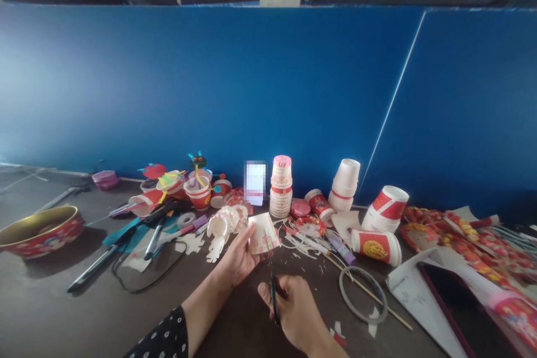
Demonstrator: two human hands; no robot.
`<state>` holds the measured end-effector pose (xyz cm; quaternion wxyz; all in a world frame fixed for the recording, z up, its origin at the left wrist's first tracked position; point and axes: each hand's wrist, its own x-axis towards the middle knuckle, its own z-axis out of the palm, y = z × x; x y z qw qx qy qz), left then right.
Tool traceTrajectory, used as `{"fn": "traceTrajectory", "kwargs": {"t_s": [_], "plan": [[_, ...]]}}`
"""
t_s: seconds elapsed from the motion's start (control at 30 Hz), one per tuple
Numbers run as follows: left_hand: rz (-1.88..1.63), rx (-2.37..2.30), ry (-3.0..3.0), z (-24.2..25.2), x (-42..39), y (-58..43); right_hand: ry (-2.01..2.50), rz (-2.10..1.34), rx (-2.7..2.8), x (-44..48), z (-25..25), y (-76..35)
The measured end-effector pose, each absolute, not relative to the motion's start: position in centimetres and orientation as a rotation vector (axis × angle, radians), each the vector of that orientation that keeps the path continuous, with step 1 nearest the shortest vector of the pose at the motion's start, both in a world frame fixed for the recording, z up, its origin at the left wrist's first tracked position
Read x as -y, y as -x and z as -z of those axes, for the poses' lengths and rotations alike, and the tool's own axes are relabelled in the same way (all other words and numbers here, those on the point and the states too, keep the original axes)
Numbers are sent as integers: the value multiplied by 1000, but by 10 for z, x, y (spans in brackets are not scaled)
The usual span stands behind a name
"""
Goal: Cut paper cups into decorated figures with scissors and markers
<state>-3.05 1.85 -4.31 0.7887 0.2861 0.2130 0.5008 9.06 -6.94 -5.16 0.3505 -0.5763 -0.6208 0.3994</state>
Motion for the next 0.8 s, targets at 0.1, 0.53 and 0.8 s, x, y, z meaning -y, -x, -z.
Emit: {"fn": "traceTrajectory", "kwargs": {"t_s": [0.1,0.53,0.8], "plan": [[-1084,-481,-562,42,-22,33,1515,-1004,1666,71,49,-90],[-1179,-404,-505,35,-21,34,1566,-856,1807,74,50,-86],[-1177,-387,-563,41,-21,30,1583,-859,1792,74,47,-86]]}}
